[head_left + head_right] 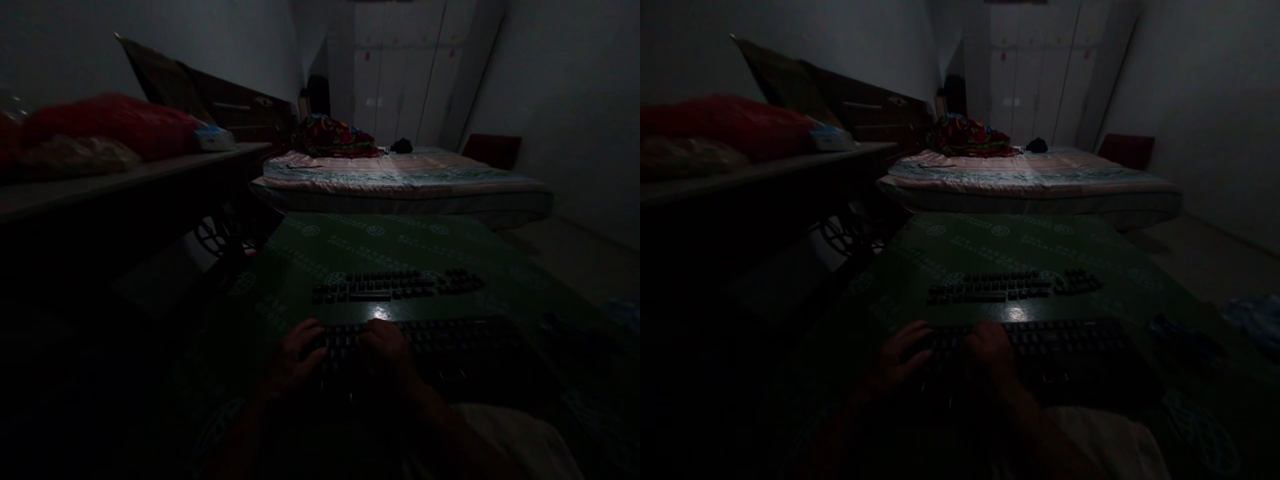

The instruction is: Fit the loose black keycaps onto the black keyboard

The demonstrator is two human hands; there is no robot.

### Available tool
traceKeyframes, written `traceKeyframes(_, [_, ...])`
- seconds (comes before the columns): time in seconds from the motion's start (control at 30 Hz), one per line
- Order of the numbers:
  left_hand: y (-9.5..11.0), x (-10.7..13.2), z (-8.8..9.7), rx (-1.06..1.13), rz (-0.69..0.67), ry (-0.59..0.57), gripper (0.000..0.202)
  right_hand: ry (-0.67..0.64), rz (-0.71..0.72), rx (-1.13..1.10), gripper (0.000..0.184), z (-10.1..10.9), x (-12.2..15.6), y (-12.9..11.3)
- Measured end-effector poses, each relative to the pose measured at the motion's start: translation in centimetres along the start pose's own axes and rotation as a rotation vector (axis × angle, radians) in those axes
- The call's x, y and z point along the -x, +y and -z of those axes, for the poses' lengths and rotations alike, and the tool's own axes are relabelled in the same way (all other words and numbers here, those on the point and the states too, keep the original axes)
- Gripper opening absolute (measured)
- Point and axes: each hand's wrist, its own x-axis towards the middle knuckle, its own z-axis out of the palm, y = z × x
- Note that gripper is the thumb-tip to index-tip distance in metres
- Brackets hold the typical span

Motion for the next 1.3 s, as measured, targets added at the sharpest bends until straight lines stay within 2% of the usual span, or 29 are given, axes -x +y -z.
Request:
traceKeyframes(0.23, [-0.4,0.1,-0.1,-0.023,-0.011,-0.004,0.039,0.018,0.009,-0.010,0.022,0.0,0.0,0.0])
traceKeyframes(0.4, [0.0,0.1,-0.1,-0.029,-0.002,-0.001,0.040,0.000,0.014,-0.006,0.022,-0.2,0.2,0.2])
traceKeyframes(0.67, [0.6,0.1,0.0,-0.027,-0.003,-0.018,0.040,0.057,0.033,0.010,0.027,0.2,-0.1,-0.3])
traceKeyframes(0.87, [0.5,0.2,-0.1,-0.030,-0.006,-0.010,0.039,0.007,0.034,0.031,0.024,0.3,0.0,-0.1])
traceKeyframes(1.3, [0.0,0.3,-0.3,-0.022,-0.030,0.019,0.037,0.020,0.014,0.027,0.027,-0.1,0.3,0.0])
